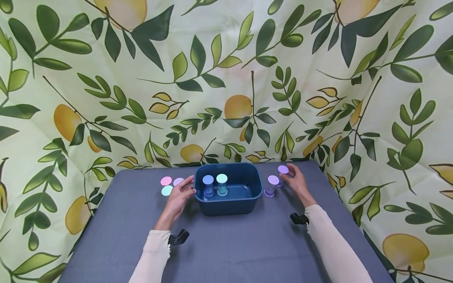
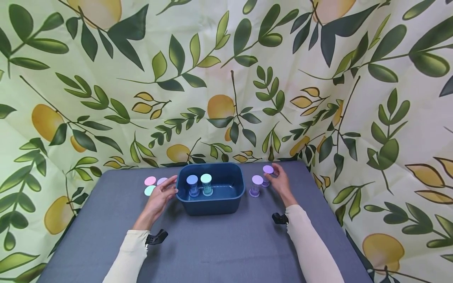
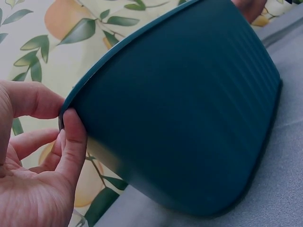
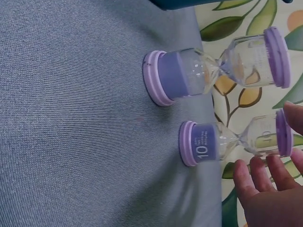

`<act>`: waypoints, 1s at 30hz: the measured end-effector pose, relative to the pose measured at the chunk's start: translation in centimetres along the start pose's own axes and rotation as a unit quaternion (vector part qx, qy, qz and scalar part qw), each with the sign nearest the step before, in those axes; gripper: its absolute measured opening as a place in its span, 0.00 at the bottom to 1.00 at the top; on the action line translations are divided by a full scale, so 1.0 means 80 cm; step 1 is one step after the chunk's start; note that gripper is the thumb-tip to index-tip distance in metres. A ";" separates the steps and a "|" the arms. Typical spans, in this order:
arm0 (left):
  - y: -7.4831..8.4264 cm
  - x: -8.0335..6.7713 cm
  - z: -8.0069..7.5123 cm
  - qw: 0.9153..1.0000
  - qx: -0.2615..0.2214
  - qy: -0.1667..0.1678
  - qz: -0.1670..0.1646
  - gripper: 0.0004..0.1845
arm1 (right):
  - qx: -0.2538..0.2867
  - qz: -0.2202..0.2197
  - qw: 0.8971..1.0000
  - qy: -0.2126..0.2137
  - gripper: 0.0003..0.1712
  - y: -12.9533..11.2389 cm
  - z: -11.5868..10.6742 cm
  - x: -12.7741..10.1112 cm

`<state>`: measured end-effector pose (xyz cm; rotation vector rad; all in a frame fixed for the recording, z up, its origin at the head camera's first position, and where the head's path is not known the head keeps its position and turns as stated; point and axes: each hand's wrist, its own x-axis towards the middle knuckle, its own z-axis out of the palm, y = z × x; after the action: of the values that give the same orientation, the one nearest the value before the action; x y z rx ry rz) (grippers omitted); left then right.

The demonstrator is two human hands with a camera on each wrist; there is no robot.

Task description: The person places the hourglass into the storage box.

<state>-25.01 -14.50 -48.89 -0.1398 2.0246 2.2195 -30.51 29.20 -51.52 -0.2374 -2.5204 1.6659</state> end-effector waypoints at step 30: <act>-0.002 -0.001 -0.002 1.000 0.007 -0.003 0.000 0.30 | 0.028 0.014 0.999 0.016 0.35 0.009 0.014 0.006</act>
<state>-24.88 -14.61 -49.08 -0.1301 2.0372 2.2024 -31.13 28.55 -52.61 -0.2919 -2.4541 1.7261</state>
